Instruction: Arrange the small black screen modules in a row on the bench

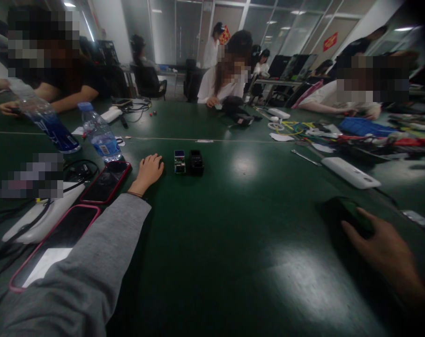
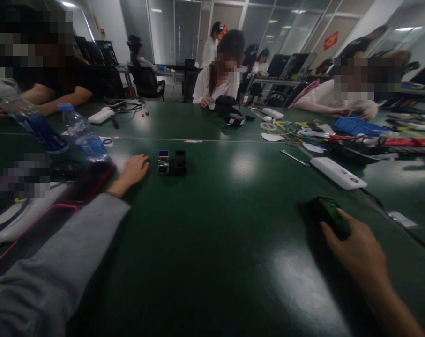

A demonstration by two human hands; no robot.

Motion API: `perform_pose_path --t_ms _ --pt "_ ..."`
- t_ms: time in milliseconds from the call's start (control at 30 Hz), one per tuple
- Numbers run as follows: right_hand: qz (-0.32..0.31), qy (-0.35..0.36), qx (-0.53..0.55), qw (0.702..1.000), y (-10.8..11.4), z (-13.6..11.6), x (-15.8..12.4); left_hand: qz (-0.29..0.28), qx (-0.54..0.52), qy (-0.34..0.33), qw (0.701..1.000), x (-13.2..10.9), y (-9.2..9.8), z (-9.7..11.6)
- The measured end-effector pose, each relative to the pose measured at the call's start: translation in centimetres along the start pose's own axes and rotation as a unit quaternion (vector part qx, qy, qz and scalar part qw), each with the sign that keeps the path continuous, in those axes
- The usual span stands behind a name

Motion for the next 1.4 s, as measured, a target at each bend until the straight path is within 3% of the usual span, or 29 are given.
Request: perform_pose_path --t_ms 67,133,267,367,533,867,1067,1133,1300,1400 --pt "-0.066 0.026 0.049 0.996 -1.8 -4.3 0.3 -0.002 -0.002 0.000 1.000 0.0 0.0 0.0" --pt "-0.135 0.105 0.152 0.974 -2.6 -11.1 0.4 -0.001 -0.001 0.001 1.000 0.0 0.1 0.1" --pt "-0.295 0.265 0.299 0.868 -2.6 -24.8 -0.4 0.006 0.002 0.004 1.000 -0.1 0.2 0.4" --pt "-0.353 0.321 0.356 0.803 -2.2 -30.7 -1.1 0.006 0.001 0.004 1.000 -0.2 0.3 0.5" --pt "-0.395 0.355 0.426 0.732 -2.0 -34.3 -1.8 -0.006 0.003 0.007 1.000 -0.2 0.5 0.6" --pt "-0.466 0.382 0.478 0.639 -0.8 -36.8 -3.4 -0.006 -0.007 0.006 1.000 0.0 0.2 0.3" --pt "-0.543 0.368 0.504 0.561 0.3 -38.6 -2.7 -0.003 -0.008 0.004 1.000 -0.1 0.3 0.4" --pt "-0.518 0.355 0.507 0.590 -0.5 -38.7 -0.9 0.000 -0.002 0.006 1.000 -0.3 0.4 0.5" --pt "-0.236 0.338 0.402 0.817 -6.4 -37.9 5.0 0.009 0.006 0.010 1.000 -0.4 0.5 0.7" --pt "-0.161 0.331 0.299 0.880 -10.8 -37.7 7.0 0.003 0.008 0.011 1.000 -0.3 0.5 0.7"
Point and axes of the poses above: each hand's wrist, its own x-axis towards the middle knuckle, its own y-axis out of the back of the hand, z = x × y, the point moved 2 cm from there along x, towards the middle knuckle, and after that the axes turned 6 degrees about y, right-handed, at the moved point
